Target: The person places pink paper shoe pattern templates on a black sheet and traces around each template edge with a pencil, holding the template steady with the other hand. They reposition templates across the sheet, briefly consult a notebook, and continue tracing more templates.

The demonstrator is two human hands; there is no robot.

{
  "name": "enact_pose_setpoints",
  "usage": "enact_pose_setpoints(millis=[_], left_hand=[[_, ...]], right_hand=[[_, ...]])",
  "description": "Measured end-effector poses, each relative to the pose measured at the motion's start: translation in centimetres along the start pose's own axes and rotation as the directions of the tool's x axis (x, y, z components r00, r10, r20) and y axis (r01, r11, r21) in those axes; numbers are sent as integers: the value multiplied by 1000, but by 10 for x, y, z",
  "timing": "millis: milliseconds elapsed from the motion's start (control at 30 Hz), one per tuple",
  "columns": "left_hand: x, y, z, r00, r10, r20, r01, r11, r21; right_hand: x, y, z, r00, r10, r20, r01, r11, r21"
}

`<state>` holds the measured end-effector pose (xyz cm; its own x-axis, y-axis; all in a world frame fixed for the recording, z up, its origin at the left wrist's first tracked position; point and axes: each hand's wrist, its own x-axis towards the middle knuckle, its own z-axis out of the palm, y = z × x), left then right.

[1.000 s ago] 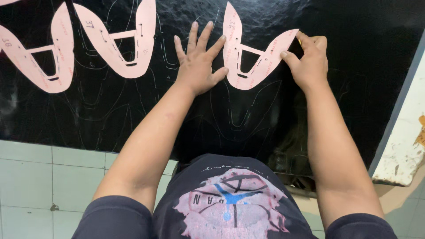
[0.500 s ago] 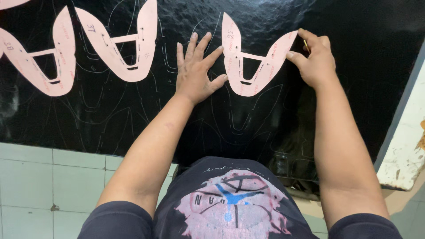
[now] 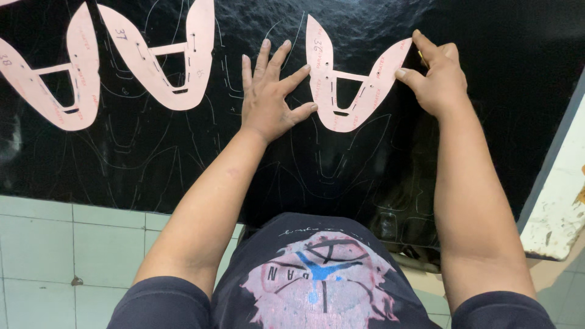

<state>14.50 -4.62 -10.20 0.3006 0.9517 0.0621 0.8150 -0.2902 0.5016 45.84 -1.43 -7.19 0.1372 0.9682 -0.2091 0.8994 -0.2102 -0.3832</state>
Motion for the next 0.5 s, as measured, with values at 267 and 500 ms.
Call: enact_pose_setpoints(millis=[267,500], left_hand=[[0,-1,3,1000,12,-14,-12,1000,10],[-1,-2,5,1000,20,-14,-20,1000,-7]], right_hand=[[0,-2,3,998,62,5,-62,997,-36],[-2,4,4,1000,26,-4,-27,1000,-10]])
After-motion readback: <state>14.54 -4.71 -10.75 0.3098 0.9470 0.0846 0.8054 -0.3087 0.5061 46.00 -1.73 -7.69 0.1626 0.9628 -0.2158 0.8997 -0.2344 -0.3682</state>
